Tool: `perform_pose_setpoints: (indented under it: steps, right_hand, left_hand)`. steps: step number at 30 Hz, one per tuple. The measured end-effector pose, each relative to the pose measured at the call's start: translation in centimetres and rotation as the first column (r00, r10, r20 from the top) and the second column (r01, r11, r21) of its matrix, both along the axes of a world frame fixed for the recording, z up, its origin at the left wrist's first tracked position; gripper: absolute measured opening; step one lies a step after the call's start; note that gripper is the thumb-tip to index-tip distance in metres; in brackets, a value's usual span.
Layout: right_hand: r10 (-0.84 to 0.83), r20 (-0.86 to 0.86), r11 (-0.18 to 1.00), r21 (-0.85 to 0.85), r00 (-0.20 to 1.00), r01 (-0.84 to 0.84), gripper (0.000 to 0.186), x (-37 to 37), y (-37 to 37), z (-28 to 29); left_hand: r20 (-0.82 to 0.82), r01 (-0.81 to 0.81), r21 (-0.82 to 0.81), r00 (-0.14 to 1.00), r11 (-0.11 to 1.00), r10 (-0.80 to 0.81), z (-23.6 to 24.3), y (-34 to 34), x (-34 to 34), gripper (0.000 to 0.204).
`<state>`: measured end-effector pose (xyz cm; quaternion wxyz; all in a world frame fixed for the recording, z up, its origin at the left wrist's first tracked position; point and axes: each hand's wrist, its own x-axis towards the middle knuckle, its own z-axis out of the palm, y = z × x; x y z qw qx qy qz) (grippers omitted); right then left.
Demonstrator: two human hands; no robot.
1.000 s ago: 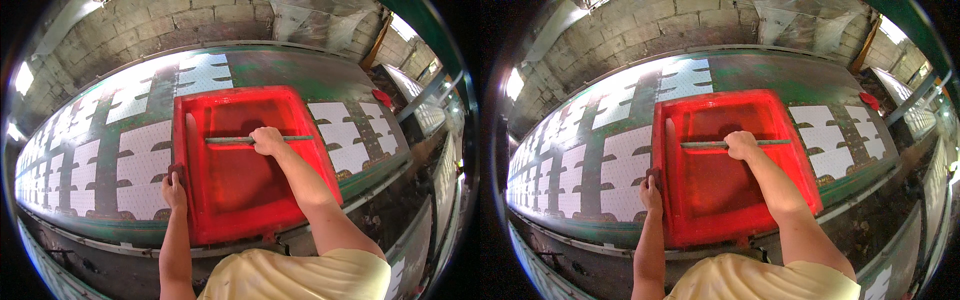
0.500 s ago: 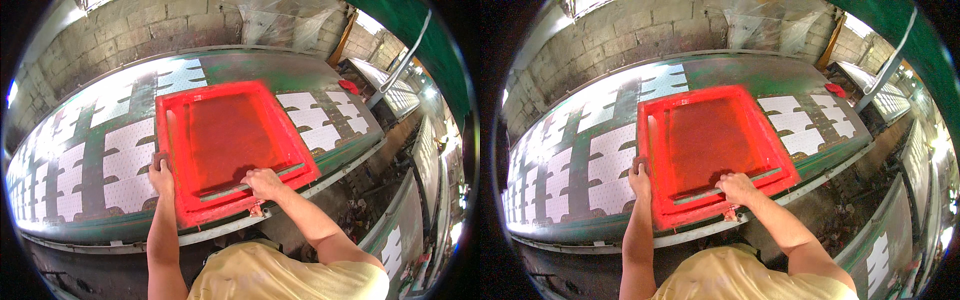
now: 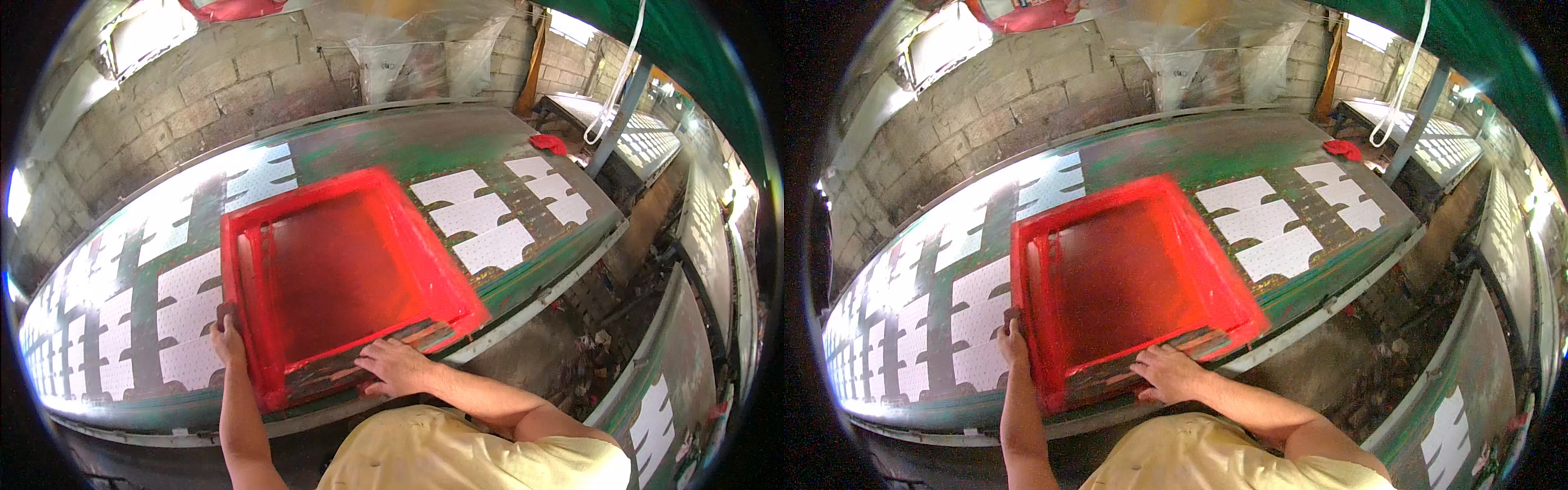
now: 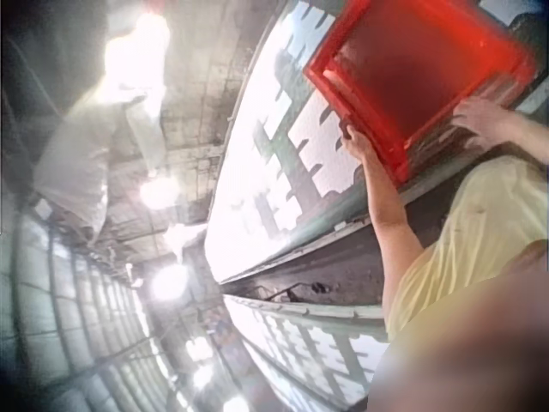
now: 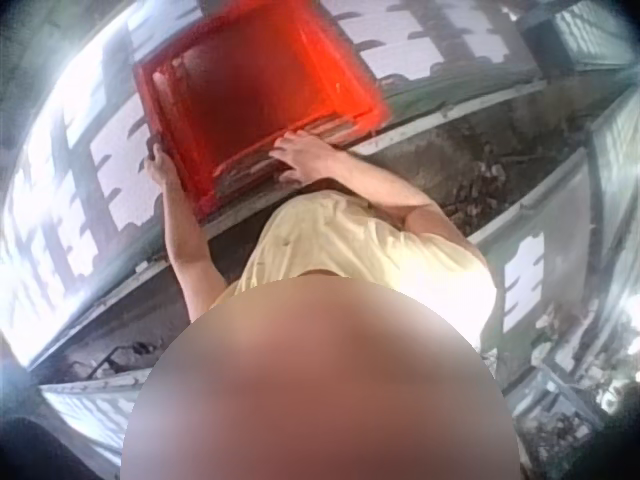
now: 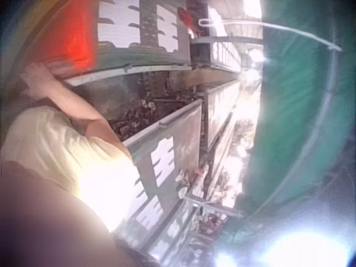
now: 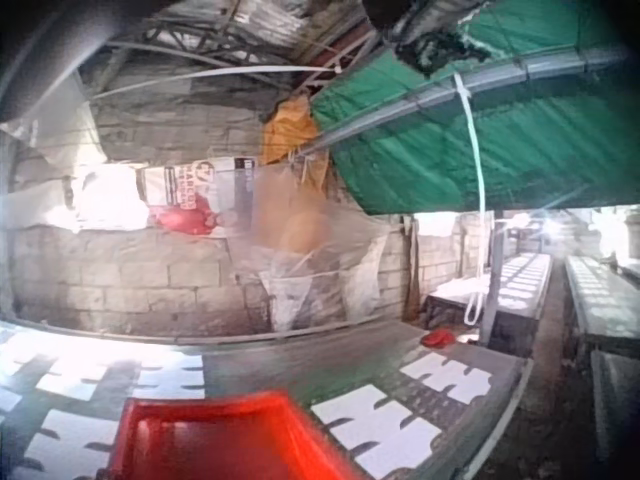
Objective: The person uses a red screen-printing frame and a squeegee to apply red ink onto white paper shapes arranged on a green conveyor belt. The person repeatedly pulls the squeegee across the frame and repositions the frame to cover new sections of the belt.
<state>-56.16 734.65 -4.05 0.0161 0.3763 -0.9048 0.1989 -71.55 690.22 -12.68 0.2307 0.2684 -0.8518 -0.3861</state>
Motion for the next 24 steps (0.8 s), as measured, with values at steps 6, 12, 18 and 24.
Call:
perform_pose_setpoints:
  steps: [6, 12, 18, 24]
  right_hand:
    - [0.036, 0.035, 0.959, -0.281, 0.999, -0.025, 0.055, -2.7, 10.8, 0.2]
    - [-0.504, 0.02, 0.843, -0.204, 0.863, 0.497, 0.056, -7.8, 20.9, -1.8]
    - [-0.715, 0.289, 0.645, -0.082, 0.637, 0.76, 0.073, -11.6, 23.1, -5.4]
    - [-0.774, 0.328, 0.611, 0.164, 0.541, 0.775, 0.083, -14.2, 22.3, -5.0]
  left_hand:
    - [0.039, -0.019, -0.046, 0.999, 0.999, 0.021, -0.7, -1.4, -0.1, 0.058]
    - [0.161, -0.179, -0.177, 0.965, 0.968, 0.207, -0.6, -0.8, -0.6, 0.076]
    - [0.192, -0.067, 0.057, 0.98, 0.996, 0.055, 1.8, -0.2, -1.2, 0.077]
    - [-0.079, 0.08, 0.51, 0.996, 0.856, -0.045, 1.0, 0.0, -0.9, 0.068]
